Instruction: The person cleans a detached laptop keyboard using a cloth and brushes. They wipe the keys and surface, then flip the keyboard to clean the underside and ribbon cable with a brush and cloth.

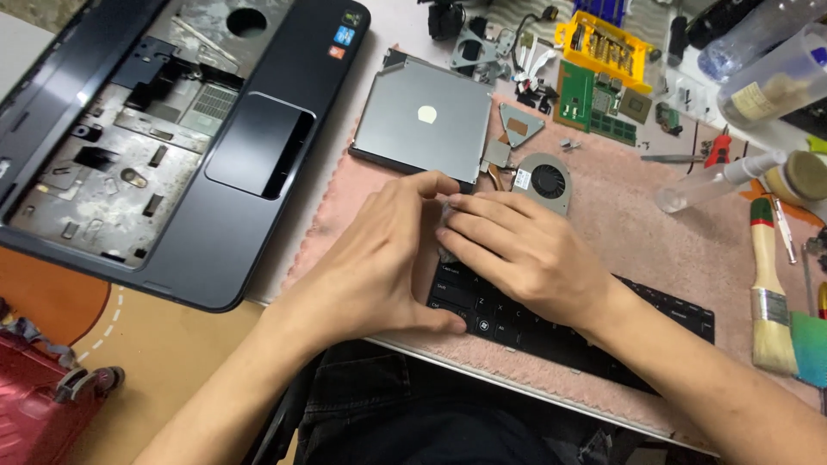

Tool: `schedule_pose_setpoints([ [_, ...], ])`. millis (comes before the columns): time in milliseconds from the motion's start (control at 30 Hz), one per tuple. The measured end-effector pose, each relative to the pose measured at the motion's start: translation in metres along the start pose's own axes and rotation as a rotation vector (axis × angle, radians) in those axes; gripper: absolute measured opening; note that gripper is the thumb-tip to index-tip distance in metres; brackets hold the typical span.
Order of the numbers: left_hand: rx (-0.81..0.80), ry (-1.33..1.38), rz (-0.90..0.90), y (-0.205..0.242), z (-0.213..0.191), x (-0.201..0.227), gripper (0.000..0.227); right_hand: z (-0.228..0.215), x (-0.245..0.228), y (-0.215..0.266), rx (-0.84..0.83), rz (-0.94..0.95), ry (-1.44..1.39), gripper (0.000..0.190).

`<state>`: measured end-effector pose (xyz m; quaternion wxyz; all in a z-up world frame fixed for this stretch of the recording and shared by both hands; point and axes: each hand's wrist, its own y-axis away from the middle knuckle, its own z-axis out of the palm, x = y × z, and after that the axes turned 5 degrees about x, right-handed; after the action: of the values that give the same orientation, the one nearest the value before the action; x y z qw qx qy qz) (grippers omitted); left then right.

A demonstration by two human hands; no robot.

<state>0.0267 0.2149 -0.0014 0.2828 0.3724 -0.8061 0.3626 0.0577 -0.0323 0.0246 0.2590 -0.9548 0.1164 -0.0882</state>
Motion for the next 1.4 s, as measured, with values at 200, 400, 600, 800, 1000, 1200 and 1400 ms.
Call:
schedule_pose_setpoints([
  [200, -0.071, -0.083, -0.017, -0.004, -0.001, 0.006, 0.14, -0.003, 0.001, 0.014, -0.097, -0.003, -0.001, 0.016],
  [400, -0.144, -0.125, 0.023, -0.009, -0.002, 0.005, 0.138, -0.011, -0.001, 0.031, -0.13, 0.083, -0.053, 0.019],
  [600, -0.177, -0.21, -0.046, -0.01, -0.006, 0.009, 0.139, -0.026, -0.008, 0.056, -0.111, 0.225, -0.112, 0.016],
  [800, -0.178, -0.193, -0.047, -0.008, -0.006, 0.007, 0.129, -0.05, -0.016, 0.09, -0.099, 0.302, -0.066, 0.017],
  [1000, -0.158, -0.231, -0.033, -0.005, -0.003, 0.0, 0.137, -0.073, -0.029, 0.139, -0.083, 0.375, 0.004, 0.017],
  [1200, -0.098, -0.316, -0.029, -0.002, 0.002, -0.001, 0.142, -0.097, -0.04, 0.19, -0.073, 0.449, 0.051, 0.021],
  [1400, -0.083, -0.334, -0.029, -0.004, 0.005, 0.003, 0.14, -0.127, -0.05, 0.224, -0.139, 0.51, 0.119, 0.026],
])
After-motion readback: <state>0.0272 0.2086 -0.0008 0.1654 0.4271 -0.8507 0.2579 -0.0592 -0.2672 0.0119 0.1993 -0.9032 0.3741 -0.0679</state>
